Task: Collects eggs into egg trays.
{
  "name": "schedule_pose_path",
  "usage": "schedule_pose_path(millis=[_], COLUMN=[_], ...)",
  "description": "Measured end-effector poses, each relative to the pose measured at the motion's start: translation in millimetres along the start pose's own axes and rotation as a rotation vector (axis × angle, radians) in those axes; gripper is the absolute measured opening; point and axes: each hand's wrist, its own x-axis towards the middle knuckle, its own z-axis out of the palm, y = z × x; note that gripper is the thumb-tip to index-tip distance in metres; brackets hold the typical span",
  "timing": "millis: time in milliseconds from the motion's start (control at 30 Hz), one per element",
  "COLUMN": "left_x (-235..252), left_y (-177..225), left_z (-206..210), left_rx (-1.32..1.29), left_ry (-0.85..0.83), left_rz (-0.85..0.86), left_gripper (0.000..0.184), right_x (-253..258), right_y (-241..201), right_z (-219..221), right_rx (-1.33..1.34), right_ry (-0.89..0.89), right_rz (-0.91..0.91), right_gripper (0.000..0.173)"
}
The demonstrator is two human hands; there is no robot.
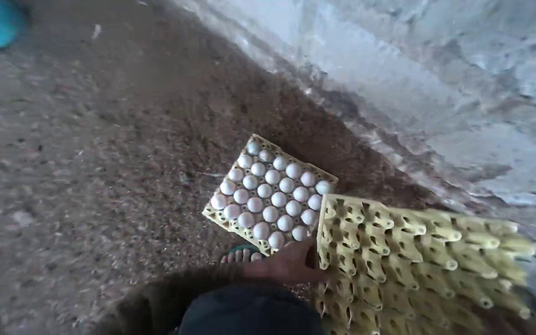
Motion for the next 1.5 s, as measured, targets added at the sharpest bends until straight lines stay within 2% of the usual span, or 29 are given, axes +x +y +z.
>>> schedule_pose_path(millis=[67, 133, 300, 433, 533, 633, 700, 733, 800, 833, 867, 900, 933, 1000, 1067, 1100, 1167, 1233, 1300, 1367, 1500], left_x=[-23.0, -47.1, -91.5, -103.2, -102.5, -98.0, -96.8, -98.8, -109.3, -120.1, -135.5, -150.8, -161.1, -156.5, -128.1, -112.6, -82.3, -54.4, -38.3, -29.7, -23.2], left_y=[-9.9, -21.9, -74.6, -101.4, -105.1, -107.5, -112.0, -114.9, -109.2, -102.2, -95.9, -89.8, -86.2, -77.7, -73.4, -74.4, -79.7, -80.8, -76.5, -71.2, -64.8], left_z=[-24.4, -39.6, -50.2, -41.4, -40.4, -39.9, -45.9, -54.7, -88.0, -108.6, -128.4, -146.8, -162.2, -187.8, -210.6, -220.2, -234.9, -238.0, -233.8, -227.0, -214.9], left_rx=[-0.104, -0.233, -0.493, -0.684, -0.775, -0.814, -0.709, -0.564, -0.217, -0.123, -0.100, -0.119, -0.161, -0.257, -0.243, -0.193, -0.123, -0.067, -0.061, -0.037, -0.055], left_ry=[0.098, 0.217, 0.469, 0.588, 0.586, 0.555, 0.454, 0.335, -0.010, -0.131, -0.142, -0.063, 0.102, 0.542, 0.849, 0.907, 0.862, 0.784, 0.737, 0.707, 0.699], left_rz=[0.118, 0.163, -0.019, -0.043, -0.105, -0.138, -0.200, -0.248, -0.346, -0.341, -0.277, -0.178, -0.059, 0.073, 0.049, -0.015, -0.175, -0.305, -0.401, -0.436, -0.384], left_gripper=[0.066, 0.061, 0.051, 0.055, 0.048, 0.045, 0.041, 0.037, 0.036, 0.036, 0.035, 0.035, 0.035, 0.033, 0.031, 0.031, 0.041, 0.047, 0.057, 0.062, 0.066], right_x=[31.3, 60.0, 94.4, 106.6, 112.5, 121.8, 129.0, 131.6, 131.2, 128.4, 124.8, 120.6, 116.4, 109.0, 101.7, 94.5, 77.7, 63.9, 57.0, 51.2, 47.5], right_y=[-66.1, -133.0, -283.8, -347.3, -365.4, -363.5, -358.9, -355.7, -349.4, -346.3, -339.1, -325.6, -306.5, -260.3, -210.6, -190.0, -159.3, -137.4, -116.5, -102.3, -94.8], right_z=[-9.2, -0.9, 94.4, 167.9, 202.4, 221.4, 227.4, 228.8, 227.7, 222.2, 212.8, 199.9, 185.4, 162.1, 153.0, 152.5, 160.8, 173.5, 188.2, 195.4, 188.8], right_rx=[-0.156, -0.234, -0.360, -0.508, -0.540, -0.541, -0.560, -0.567, -0.540, -0.495, -0.419, -0.312, -0.195, 0.044, 0.184, 0.230, 0.335, 0.549, 0.828, 0.979, 0.969], right_ry=[-0.064, -0.140, -0.380, -0.611, -0.674, -0.706, -0.725, -0.726, -0.722, -0.708, -0.673, -0.607, -0.501, -0.240, -0.131, -0.148, -0.243, -0.380, -0.497, -0.547, -0.556], right_rz=[-0.228, -0.455, -0.673, -0.659, -0.680, -0.705, -0.705, -0.715, -0.718, -0.711, -0.709, -0.712, -0.723, -0.708, -0.634, -0.546, -0.331, -0.203, -0.226, -0.292, -0.369], right_gripper=[0.058, 0.060, 0.052, 0.052, 0.049, 0.049, 0.051, 0.052, 0.052, 0.053, 0.054, 0.052, 0.046, 0.030, 0.028, 0.030, 0.034, 0.030, 0.031, 0.032, 0.027])
